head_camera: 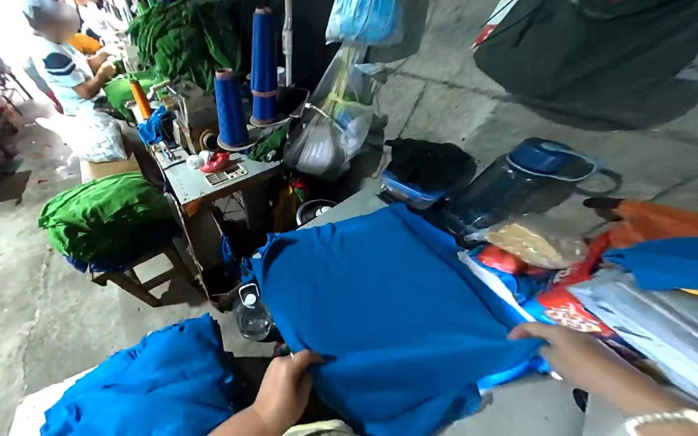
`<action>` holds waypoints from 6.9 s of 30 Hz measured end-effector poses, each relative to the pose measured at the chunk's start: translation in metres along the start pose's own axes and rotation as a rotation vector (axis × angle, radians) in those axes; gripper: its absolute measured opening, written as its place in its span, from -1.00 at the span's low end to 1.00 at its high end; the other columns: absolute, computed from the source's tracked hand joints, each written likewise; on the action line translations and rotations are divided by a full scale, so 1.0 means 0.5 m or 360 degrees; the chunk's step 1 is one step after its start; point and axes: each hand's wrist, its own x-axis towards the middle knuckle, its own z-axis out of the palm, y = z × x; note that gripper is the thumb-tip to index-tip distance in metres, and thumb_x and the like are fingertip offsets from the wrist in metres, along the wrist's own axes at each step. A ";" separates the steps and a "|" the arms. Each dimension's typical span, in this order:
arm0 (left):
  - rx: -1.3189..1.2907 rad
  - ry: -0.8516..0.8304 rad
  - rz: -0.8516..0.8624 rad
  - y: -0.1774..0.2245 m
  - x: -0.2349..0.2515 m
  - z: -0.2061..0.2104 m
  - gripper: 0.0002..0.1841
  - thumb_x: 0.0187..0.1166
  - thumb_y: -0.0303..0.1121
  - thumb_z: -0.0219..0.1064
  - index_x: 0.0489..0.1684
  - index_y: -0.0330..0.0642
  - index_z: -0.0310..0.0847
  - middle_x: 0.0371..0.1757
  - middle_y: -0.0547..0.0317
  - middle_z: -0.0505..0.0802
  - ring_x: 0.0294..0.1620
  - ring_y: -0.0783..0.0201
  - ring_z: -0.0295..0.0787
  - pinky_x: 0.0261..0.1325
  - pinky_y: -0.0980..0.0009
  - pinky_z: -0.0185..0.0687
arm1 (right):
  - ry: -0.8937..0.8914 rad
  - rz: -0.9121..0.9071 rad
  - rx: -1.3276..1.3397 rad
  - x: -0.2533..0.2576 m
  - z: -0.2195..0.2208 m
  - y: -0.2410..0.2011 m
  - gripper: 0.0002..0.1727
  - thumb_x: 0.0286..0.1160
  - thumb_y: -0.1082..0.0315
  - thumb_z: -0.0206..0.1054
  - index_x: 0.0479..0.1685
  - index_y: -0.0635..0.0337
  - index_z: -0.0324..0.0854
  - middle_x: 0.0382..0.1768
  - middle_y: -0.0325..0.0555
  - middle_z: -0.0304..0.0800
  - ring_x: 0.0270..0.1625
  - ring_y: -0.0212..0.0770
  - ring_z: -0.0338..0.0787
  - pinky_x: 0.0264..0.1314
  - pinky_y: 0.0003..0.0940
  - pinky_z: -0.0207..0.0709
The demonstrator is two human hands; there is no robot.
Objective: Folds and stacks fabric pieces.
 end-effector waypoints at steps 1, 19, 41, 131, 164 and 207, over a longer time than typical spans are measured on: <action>-0.0066 0.0001 -0.0047 -0.001 -0.002 0.005 -0.67 0.48 -0.63 0.17 0.13 -0.37 0.75 -0.12 -0.18 0.90 -0.11 -0.02 0.90 0.06 -0.02 0.76 | 0.0037 0.0062 0.0038 0.004 0.021 0.005 -0.60 0.53 0.70 0.13 0.24 0.32 0.74 0.23 0.56 0.69 0.37 0.59 0.62 0.40 0.54 0.36; -0.1873 0.0188 -0.1513 0.128 0.019 0.025 -0.72 0.77 -0.41 0.19 0.32 -0.33 0.48 -0.01 -0.06 0.86 0.03 0.13 0.87 0.15 0.16 0.79 | 0.0682 0.0514 0.2620 -0.088 0.055 -0.084 -0.79 0.79 0.22 0.03 0.19 0.06 0.44 -0.06 -0.16 0.64 -0.13 -0.24 0.74 -0.13 -0.21 0.68; -0.1541 0.0378 -0.0432 0.450 0.429 -0.402 -0.76 0.84 -0.30 0.00 0.07 -0.26 0.49 -0.27 0.02 0.75 -0.34 0.24 0.77 -0.26 0.36 0.76 | 0.1227 -0.0240 0.1924 0.042 -0.464 -0.220 -0.80 0.72 0.41 0.10 0.12 -0.16 0.42 -0.36 -0.54 0.54 -0.59 -0.63 0.51 -0.56 -0.70 0.47; -0.1902 -0.0114 -0.1479 0.145 -0.033 0.104 -0.94 0.76 -0.48 0.20 -0.04 -0.25 0.40 -0.42 0.08 0.79 -0.45 0.30 0.83 -0.24 0.44 0.79 | 0.0711 -0.1218 0.0380 -0.262 0.275 -0.261 -0.73 0.46 0.27 0.23 -0.29 0.16 0.86 -0.30 -0.15 0.87 -0.22 -0.24 0.86 -0.16 -0.32 0.76; 0.0544 -0.0113 -0.0899 -0.010 0.290 -0.221 -0.50 0.80 -0.04 0.18 0.33 -0.35 0.64 0.37 -0.29 0.72 0.49 -0.22 0.60 0.50 -0.29 0.39 | 0.0390 -0.1226 0.0216 -0.289 0.231 -0.271 -0.83 0.43 0.46 0.40 -0.24 0.44 0.80 -0.25 0.28 0.89 -0.16 0.20 0.93 -0.05 0.00 0.79; -0.0053 0.0001 -0.1132 -0.078 0.367 -0.255 -0.27 0.50 -0.40 0.52 0.69 -0.25 0.24 0.27 -0.39 0.68 -0.05 -0.08 0.74 -0.03 0.03 0.67 | 0.0225 -0.0952 0.0452 -0.311 0.235 -0.255 -0.84 0.45 0.51 0.37 -0.21 0.51 0.77 -0.14 0.40 0.84 -0.07 0.30 0.88 0.04 0.08 0.74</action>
